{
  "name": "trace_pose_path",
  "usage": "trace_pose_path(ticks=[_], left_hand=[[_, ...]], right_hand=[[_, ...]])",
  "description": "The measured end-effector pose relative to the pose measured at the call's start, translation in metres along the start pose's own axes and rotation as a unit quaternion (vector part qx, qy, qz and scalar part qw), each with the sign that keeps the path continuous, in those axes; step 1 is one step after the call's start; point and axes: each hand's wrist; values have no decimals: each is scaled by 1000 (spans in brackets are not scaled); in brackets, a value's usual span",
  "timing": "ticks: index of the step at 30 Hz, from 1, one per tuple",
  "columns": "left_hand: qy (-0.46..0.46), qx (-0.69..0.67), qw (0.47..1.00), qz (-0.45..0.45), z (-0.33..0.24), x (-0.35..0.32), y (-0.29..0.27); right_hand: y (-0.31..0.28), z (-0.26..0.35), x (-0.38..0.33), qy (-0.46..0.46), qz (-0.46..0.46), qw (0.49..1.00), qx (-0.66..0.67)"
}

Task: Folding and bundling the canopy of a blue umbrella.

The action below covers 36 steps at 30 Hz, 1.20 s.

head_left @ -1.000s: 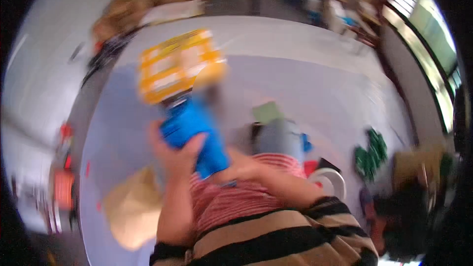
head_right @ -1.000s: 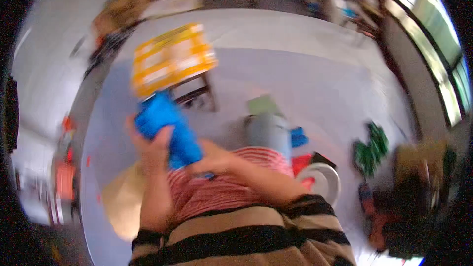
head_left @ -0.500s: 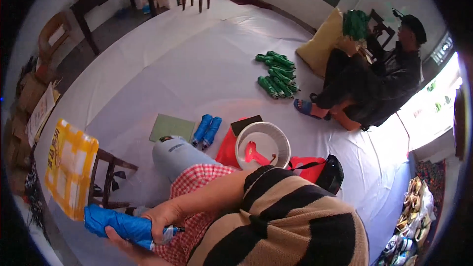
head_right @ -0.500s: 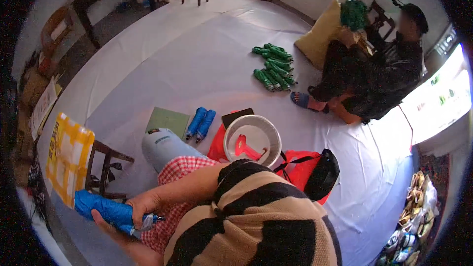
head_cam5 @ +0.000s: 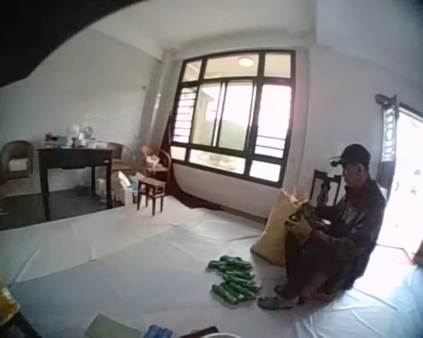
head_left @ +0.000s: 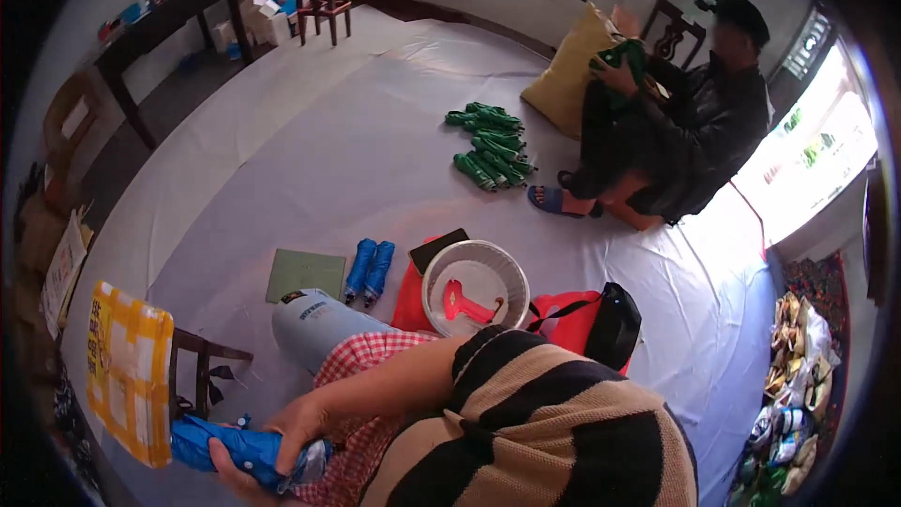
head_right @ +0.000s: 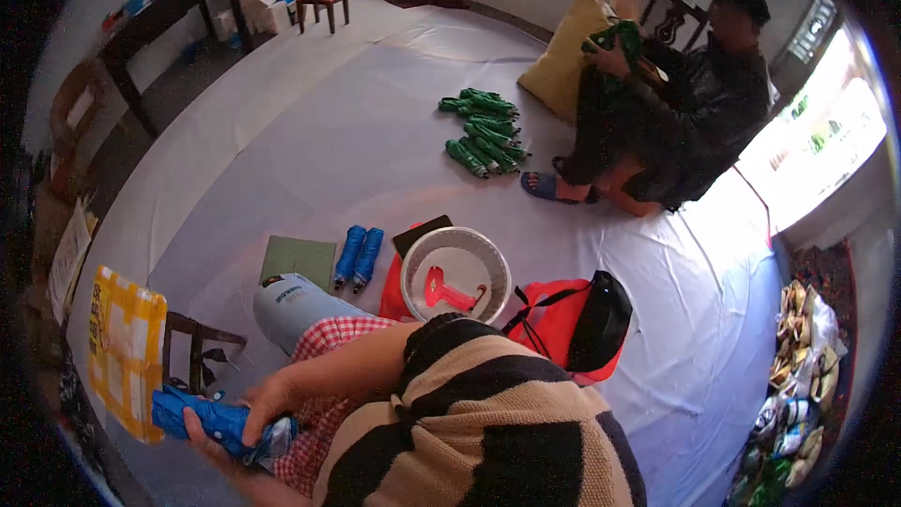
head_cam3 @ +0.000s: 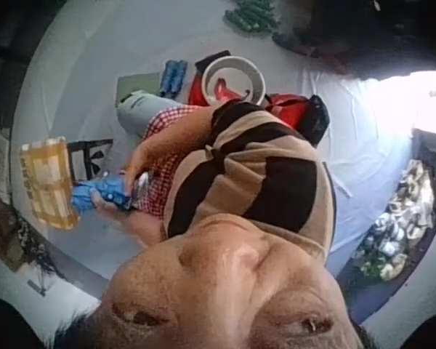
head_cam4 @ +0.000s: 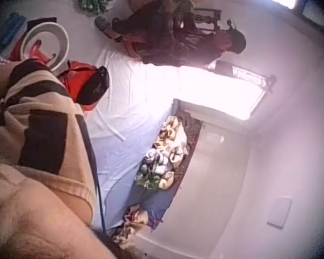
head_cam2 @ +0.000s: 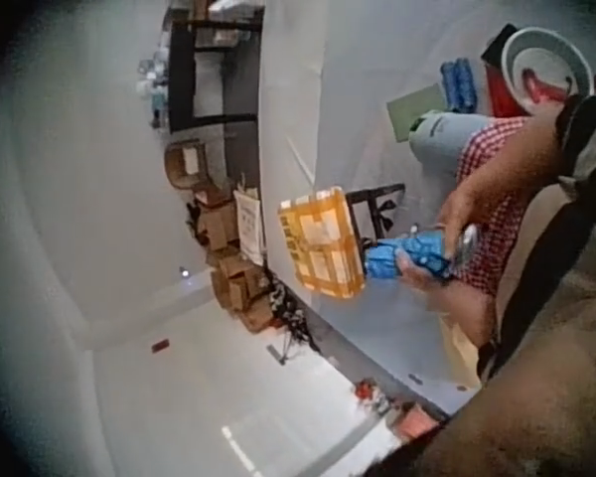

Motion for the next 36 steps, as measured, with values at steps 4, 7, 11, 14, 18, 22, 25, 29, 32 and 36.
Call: trace_pose_path(ticks=[4, 7, 11, 14, 18, 22, 25, 29, 32, 36], left_hand=[[-65, 55, 996, 4, 7, 16, 14], [-11, 158, 987, 19, -2, 8, 32], [27, 157, 987, 27, 7, 8, 42], [69, 179, 979, 71, 3, 9, 47], [125, 203, 963, 123, -4, 15, 55], [170, 229, 945, 161, -15, 20, 53], [272, 235, 908, 216, -31, 13, 24], [275, 300, 879, 248, -52, -13, 35], [228, 197, 897, 324, -74, -24, 63], [108, 169, 945, 259, -66, -40, 30]], right_hand=[[-1, 18, -11, -131, -187, 947, -227], [8, 14, -24, -177, -332, 850, -368], [26, 7, -42, -222, -485, 721, -443], [35, 6, -56, -245, -507, 687, -459], [40, 10, -68, -268, -491, 707, -433], [46, 12, -86, -314, -475, 731, -376], [61, 11, -98, -271, -496, 711, -418], [58, 11, -131, -175, -664, 551, -474], [51, 26, -158, -128, -672, 560, -467], [35, 26, -124, -156, -603, 570, -536]])
Point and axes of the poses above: each hand's wrist, its own x-axis towards the middle knuckle, its own y-axis out of the palm, z = x × y, and after that the axes turned 13 degrees about y, right-handed
